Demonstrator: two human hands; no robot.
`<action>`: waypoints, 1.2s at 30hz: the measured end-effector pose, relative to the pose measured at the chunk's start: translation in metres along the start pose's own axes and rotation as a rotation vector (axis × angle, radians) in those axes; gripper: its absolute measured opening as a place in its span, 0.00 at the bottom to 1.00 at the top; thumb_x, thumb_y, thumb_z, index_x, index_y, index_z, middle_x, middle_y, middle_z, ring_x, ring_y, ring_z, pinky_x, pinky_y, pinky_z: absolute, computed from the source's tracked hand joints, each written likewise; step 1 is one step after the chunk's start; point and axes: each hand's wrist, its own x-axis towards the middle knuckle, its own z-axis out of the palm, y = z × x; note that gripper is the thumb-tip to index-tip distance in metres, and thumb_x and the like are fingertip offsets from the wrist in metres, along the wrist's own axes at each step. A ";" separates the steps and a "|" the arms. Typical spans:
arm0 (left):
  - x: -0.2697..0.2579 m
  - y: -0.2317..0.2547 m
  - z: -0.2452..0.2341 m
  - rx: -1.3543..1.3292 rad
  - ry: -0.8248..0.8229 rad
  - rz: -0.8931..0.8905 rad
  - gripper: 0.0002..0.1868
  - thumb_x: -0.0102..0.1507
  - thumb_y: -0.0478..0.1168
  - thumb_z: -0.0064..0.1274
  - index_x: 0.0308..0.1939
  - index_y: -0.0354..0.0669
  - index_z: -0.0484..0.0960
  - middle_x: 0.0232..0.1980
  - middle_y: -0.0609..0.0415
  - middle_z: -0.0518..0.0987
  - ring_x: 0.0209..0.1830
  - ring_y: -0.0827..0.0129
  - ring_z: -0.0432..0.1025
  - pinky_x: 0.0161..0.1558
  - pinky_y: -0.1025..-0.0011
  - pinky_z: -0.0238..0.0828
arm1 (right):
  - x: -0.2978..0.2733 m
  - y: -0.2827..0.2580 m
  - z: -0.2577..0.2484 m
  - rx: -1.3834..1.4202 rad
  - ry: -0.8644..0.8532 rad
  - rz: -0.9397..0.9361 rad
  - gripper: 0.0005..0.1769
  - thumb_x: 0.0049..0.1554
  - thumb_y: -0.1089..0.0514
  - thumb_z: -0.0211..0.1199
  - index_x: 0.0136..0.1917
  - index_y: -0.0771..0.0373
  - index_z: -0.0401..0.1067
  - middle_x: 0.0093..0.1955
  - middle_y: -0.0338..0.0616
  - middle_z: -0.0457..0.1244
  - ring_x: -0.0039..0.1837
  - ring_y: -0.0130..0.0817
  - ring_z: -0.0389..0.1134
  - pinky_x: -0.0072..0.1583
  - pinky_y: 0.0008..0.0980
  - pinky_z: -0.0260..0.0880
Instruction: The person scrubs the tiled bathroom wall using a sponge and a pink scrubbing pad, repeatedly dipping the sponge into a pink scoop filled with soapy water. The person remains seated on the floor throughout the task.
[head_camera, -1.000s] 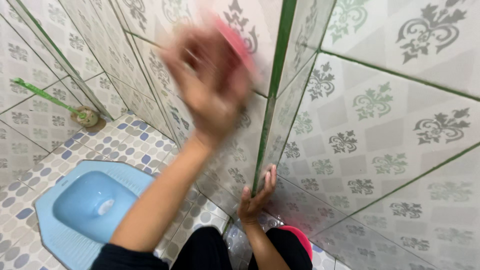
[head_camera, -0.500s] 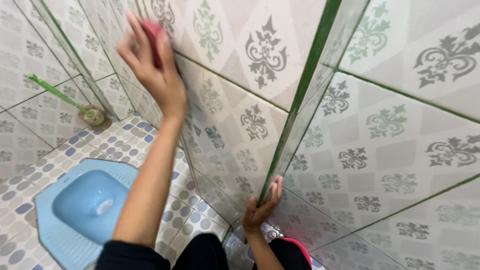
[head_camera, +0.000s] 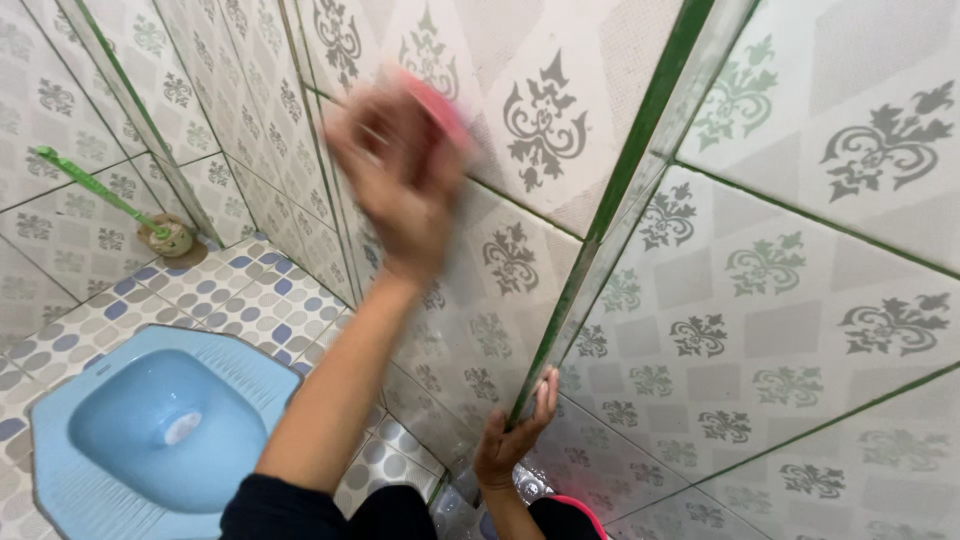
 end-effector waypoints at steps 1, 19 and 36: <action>0.022 -0.026 -0.004 0.039 0.054 -0.045 0.28 0.76 0.61 0.51 0.69 0.46 0.67 0.57 0.55 0.70 0.58 0.69 0.69 0.67 0.71 0.69 | 0.001 0.000 0.000 0.001 -0.001 0.003 0.37 0.69 0.42 0.48 0.80 0.66 0.43 0.84 0.63 0.39 0.84 0.56 0.45 0.79 0.49 0.52; -0.076 -0.047 -0.053 0.055 -0.151 -0.155 0.33 0.74 0.51 0.52 0.82 0.56 0.61 0.66 0.53 0.61 0.69 0.63 0.65 0.76 0.64 0.64 | 0.000 0.004 0.005 0.007 0.021 -0.004 0.36 0.68 0.44 0.49 0.80 0.65 0.43 0.84 0.63 0.39 0.84 0.57 0.44 0.79 0.50 0.51; -0.248 0.014 -0.119 0.115 -0.290 -0.562 0.31 0.69 0.42 0.54 0.76 0.43 0.66 0.64 0.43 0.65 0.66 0.54 0.67 0.68 0.64 0.64 | -0.002 0.005 0.002 -0.084 -0.004 -0.062 0.37 0.70 0.42 0.49 0.80 0.66 0.44 0.84 0.65 0.41 0.85 0.60 0.45 0.82 0.53 0.46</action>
